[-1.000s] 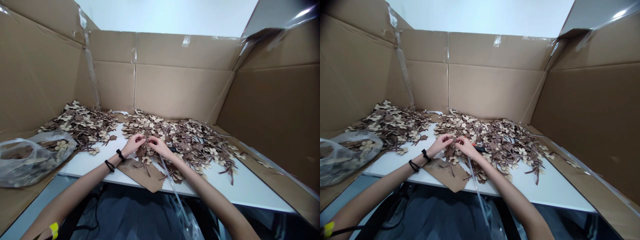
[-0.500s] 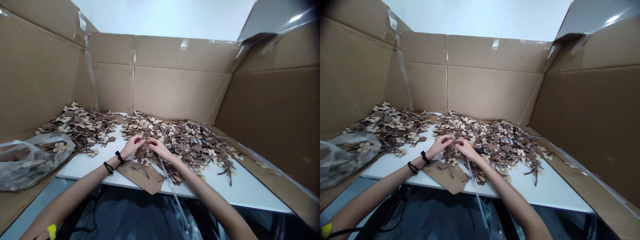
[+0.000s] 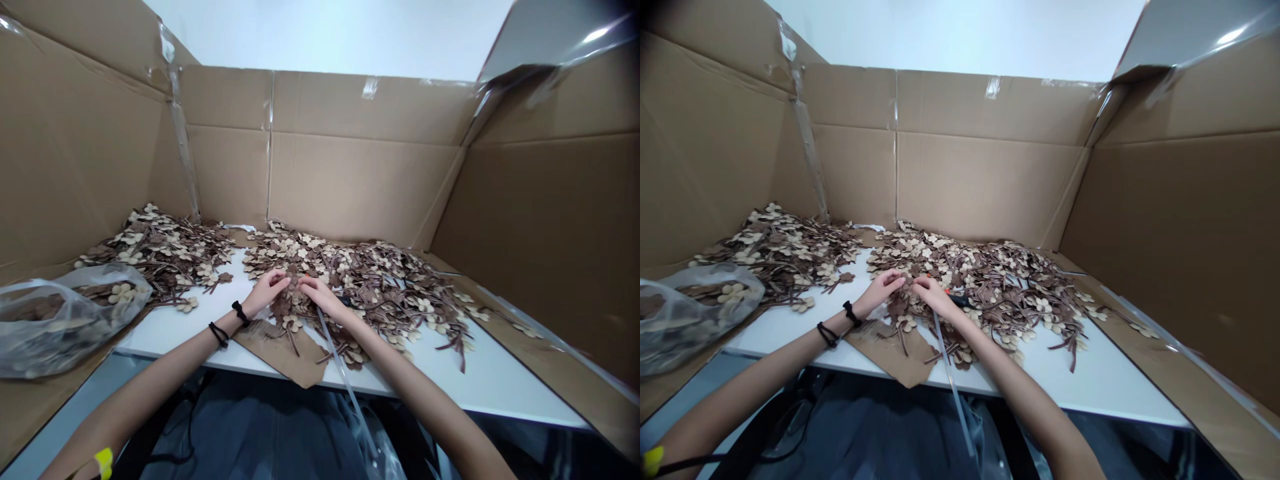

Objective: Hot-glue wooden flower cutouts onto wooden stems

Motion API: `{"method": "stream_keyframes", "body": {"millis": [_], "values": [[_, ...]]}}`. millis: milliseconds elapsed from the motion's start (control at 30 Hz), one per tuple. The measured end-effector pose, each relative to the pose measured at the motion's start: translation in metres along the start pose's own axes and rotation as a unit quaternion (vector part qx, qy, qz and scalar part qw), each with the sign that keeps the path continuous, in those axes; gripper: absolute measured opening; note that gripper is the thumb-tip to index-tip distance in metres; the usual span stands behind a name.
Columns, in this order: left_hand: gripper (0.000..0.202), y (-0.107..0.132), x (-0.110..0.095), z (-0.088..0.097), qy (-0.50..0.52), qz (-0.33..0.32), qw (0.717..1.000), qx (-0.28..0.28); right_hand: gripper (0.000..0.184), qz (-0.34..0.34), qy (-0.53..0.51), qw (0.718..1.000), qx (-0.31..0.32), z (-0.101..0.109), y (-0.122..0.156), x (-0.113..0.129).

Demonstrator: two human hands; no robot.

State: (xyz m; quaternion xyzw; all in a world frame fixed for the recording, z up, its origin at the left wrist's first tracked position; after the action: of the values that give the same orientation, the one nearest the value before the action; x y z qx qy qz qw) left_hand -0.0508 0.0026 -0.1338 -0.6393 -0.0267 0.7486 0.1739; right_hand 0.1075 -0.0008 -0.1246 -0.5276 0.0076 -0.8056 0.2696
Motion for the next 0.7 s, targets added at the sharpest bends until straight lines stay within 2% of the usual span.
{"method": "stream_keyframes", "body": {"millis": [167, 367, 700], "values": [[0.036, -0.002, 0.004, -0.001, 0.009, -0.003, 1.0, 0.008, 0.027, 0.016, 0.024, 1.0, -0.003, -0.001, -0.001, 0.002], [0.039, -0.001, 0.003, 0.0, 0.015, -0.001, 1.0, 0.001, 0.028, 0.04, 0.001, 0.999, 0.012, 0.0, -0.003, -0.002], [0.035, 0.0, -0.001, -0.001, 0.026, -0.011, 1.0, 0.005, 0.028, 0.023, -0.005, 1.0, 0.015, 0.0, 0.002, 0.011]]}}
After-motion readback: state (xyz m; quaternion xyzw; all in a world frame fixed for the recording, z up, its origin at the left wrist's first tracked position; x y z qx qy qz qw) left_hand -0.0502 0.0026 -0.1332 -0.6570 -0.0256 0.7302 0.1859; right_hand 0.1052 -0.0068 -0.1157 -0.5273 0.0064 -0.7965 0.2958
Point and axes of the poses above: each hand's wrist, its own y-axis away from the middle knuckle, its own z-axis out of the back of the hand, x = y × z, the point moved 3 cm from there along -y, towards the middle knuckle, and after that the axes turned 2 degrees about z, right-handed, at the moved point
